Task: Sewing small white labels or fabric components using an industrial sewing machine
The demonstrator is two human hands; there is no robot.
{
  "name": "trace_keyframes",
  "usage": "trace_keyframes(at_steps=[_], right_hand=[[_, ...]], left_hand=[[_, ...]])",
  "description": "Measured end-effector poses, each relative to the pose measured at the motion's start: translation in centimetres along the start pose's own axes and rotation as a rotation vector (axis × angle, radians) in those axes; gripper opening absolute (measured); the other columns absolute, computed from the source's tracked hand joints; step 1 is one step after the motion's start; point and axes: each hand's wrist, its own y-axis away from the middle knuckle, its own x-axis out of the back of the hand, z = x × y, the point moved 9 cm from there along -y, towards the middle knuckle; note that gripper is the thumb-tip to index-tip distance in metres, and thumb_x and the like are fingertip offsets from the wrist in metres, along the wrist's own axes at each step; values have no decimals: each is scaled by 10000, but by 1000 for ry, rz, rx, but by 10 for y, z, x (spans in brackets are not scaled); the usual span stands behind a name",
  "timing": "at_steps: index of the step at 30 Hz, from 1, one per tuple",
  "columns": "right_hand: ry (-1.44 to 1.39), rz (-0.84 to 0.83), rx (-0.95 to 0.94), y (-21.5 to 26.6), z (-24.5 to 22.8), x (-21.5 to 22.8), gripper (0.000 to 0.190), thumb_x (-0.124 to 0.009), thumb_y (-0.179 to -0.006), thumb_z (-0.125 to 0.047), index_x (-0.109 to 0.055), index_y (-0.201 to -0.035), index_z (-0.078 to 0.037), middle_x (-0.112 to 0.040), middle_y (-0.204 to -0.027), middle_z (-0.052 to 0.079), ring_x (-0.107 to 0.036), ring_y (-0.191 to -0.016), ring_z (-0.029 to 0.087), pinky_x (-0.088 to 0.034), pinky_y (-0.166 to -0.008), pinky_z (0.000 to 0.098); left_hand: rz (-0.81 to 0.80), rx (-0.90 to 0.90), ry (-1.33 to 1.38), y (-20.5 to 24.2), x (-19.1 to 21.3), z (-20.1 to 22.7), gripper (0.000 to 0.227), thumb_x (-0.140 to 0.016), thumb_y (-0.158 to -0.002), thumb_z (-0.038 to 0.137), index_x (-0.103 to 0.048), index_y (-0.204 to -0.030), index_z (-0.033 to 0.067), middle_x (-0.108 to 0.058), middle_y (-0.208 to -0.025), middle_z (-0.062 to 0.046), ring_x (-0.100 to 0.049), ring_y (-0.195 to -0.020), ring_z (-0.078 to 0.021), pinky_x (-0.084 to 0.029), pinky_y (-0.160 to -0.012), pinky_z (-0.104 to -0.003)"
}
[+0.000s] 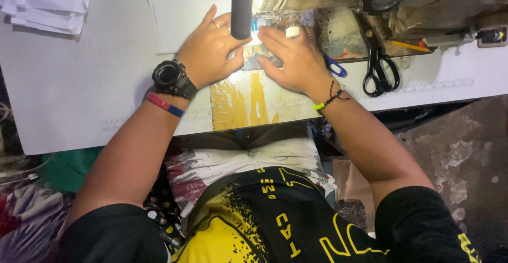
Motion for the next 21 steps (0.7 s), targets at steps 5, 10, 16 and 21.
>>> trace_keyframes(at_steps=[5,10,16,21], right_hand=[[65,29,-23,2,3,-2,477,-637,-1030,-345,-645,-1407,-53,-607,-1480,31,-646,-1070,351,-425,-1022,522],[138,-20,-117,3,10,-9,507,-615,-1015,-421,-627,-1428,-128,-562,-1503,-23,-530,-1015,516,-462,-903,596],[132,-162,-269,2,20,-16,613,-531,-1018,-513,-491,-1544,-199,-570,-1486,83,-455,-1182,550,-353,-1011,713],[161,-165,-283,0,19,-15,644,-530,-1033,-536,-417,-1584,-223,-614,-1359,192,-445,-1170,524,-358,-1001,704]], left_hand=[[-9,0,-59,0,-5,-7,134,-609,-951,96,-722,-905,43,-713,-939,-119,-599,-1190,-354,-349,-1149,-667],[-8,11,-55,-2,-7,-14,148,-619,-921,70,-681,-787,52,-670,-798,-77,-623,-1153,-335,-364,-1166,-650],[-43,47,-2,-6,-9,-24,162,-611,-911,103,-659,-775,29,-755,-1032,-150,-590,-1286,-380,-291,-1201,-644],[-36,19,6,-7,-13,-36,81,-702,-920,137,-720,-919,57,-737,-962,-132,-593,-1288,-414,-316,-1174,-681]])
